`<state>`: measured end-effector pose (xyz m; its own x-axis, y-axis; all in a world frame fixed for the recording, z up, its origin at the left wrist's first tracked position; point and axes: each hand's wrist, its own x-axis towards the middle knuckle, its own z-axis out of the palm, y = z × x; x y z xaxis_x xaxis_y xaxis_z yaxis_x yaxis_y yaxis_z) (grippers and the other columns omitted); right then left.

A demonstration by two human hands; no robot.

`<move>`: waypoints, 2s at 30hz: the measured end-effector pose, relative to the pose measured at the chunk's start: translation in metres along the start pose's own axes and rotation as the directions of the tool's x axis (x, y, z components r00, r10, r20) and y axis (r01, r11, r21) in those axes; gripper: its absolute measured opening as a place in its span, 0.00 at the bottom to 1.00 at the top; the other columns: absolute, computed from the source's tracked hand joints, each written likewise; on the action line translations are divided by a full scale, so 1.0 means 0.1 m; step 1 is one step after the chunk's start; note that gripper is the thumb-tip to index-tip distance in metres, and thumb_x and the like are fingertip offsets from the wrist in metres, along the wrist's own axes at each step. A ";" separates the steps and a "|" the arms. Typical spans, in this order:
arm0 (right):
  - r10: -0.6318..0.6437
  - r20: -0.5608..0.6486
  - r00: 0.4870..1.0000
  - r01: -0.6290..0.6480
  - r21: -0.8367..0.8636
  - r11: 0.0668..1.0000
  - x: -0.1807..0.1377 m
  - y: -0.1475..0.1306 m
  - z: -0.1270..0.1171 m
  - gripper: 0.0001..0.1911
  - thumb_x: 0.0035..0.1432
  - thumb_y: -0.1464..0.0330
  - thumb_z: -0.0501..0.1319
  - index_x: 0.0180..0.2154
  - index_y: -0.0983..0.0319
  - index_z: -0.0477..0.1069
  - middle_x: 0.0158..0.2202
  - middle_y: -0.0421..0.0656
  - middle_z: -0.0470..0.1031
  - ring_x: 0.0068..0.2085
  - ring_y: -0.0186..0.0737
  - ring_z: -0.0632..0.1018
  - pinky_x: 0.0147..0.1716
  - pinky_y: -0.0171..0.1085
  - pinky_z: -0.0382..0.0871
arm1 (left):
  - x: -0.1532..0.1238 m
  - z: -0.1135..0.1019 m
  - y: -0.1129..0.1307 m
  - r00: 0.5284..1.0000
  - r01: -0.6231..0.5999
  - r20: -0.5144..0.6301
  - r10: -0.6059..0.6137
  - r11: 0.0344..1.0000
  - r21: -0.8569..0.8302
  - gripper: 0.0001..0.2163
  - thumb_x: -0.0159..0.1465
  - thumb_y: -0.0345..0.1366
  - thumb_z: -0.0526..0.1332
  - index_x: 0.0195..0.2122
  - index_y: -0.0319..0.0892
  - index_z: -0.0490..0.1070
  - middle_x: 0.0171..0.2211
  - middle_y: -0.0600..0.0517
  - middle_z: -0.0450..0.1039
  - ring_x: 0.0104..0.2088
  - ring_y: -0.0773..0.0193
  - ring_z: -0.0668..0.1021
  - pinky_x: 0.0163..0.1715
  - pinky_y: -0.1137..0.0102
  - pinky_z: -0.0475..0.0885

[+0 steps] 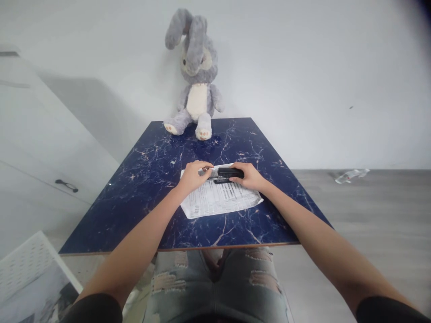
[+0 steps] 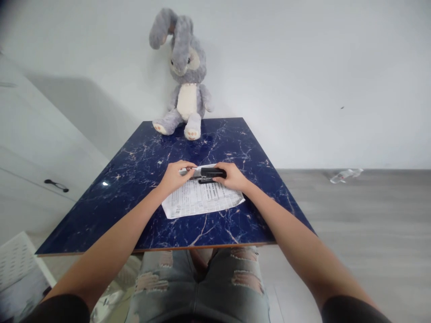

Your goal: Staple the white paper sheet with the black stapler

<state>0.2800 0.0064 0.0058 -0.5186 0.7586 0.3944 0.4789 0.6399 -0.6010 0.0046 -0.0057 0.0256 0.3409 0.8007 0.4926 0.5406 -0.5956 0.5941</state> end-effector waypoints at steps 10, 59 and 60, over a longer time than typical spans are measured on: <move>0.010 0.002 1.000 -0.010 -0.003 1.000 0.00 0.03 0.00 0.13 0.58 0.65 0.68 0.44 0.61 0.76 0.40 0.46 0.81 0.39 0.47 0.80 0.41 0.42 0.72 | 0.01 0.00 -0.05 0.979 -0.053 0.200 0.036 0.996 0.077 0.06 0.61 0.31 0.68 0.35 0.51 0.84 0.37 0.52 0.84 0.42 0.55 0.81 0.53 0.54 0.71; -0.003 0.013 1.000 0.003 -0.007 1.000 0.01 0.02 -0.01 0.12 0.58 0.65 0.68 0.44 0.62 0.76 0.39 0.45 0.81 0.38 0.46 0.80 0.40 0.41 0.71 | -0.02 0.03 -0.09 0.984 -0.082 0.160 0.079 0.997 0.012 0.04 0.59 0.30 0.69 0.33 0.46 0.83 0.32 0.52 0.83 0.33 0.62 0.79 0.38 0.64 0.75; -0.002 0.013 1.000 0.002 -0.004 1.000 0.01 0.02 -0.01 0.12 0.58 0.65 0.68 0.44 0.62 0.76 0.39 0.46 0.81 0.38 0.47 0.80 0.40 0.41 0.71 | -0.01 0.04 -0.09 0.984 -0.082 0.161 0.079 0.997 0.015 0.05 0.59 0.30 0.69 0.33 0.46 0.83 0.32 0.52 0.83 0.33 0.62 0.79 0.38 0.64 0.75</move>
<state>0.2811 0.0082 0.0056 -0.5285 0.7560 0.3863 0.4811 0.6416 -0.5974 0.0019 -0.0013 0.0172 0.5016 0.7511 0.4292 0.5220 -0.6584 0.5422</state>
